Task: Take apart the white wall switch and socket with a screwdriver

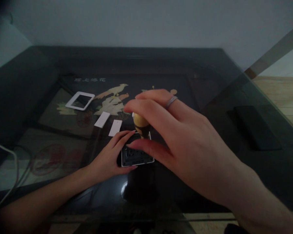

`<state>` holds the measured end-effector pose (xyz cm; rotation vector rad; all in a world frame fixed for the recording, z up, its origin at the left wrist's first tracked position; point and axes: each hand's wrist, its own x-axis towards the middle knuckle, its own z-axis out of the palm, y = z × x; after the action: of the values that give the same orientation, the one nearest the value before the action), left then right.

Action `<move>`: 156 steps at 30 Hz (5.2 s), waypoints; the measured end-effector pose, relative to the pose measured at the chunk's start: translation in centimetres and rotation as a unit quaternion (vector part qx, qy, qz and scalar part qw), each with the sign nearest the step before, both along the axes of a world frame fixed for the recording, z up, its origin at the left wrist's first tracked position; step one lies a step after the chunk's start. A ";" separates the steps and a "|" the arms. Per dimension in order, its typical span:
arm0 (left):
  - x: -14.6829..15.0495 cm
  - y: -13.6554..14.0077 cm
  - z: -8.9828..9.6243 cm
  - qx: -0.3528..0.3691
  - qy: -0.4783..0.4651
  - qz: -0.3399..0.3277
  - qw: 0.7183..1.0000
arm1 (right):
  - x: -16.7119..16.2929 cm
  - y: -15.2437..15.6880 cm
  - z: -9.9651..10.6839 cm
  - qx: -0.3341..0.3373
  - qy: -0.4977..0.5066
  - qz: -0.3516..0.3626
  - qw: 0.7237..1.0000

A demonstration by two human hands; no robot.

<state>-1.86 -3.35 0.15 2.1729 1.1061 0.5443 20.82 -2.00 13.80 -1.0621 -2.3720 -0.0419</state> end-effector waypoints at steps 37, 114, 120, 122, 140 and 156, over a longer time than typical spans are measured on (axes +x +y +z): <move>0.0 0.0 0.1 0.002 0.003 -0.007 1.000 | 0.5 -0.7 0.5 -0.033 0.003 -0.004 0.999; -0.2 0.2 -0.1 0.025 0.004 -0.011 1.000 | -0.4 -0.6 -0.2 0.029 0.041 -0.049 0.998; -0.1 0.2 -0.1 0.021 0.000 -0.015 1.000 | -0.2 -0.8 0.5 -0.019 0.015 -0.038 0.999; -0.1 0.2 -0.1 0.029 0.001 -0.015 0.999 | -0.5 -0.8 0.0 0.023 0.027 -0.055 0.998; -0.2 0.1 -0.2 0.022 0.005 -0.008 1.000 | -0.6 -0.7 -0.5 0.054 0.090 -0.025 0.994; -0.1 0.2 -0.1 0.032 0.003 -0.016 0.999 | -0.2 -0.8 0.1 -0.007 0.074 -0.029 0.997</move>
<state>-1.96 -3.11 0.05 2.2440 1.0678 0.5666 20.60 -2.85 13.86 -1.1012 -2.2115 0.0312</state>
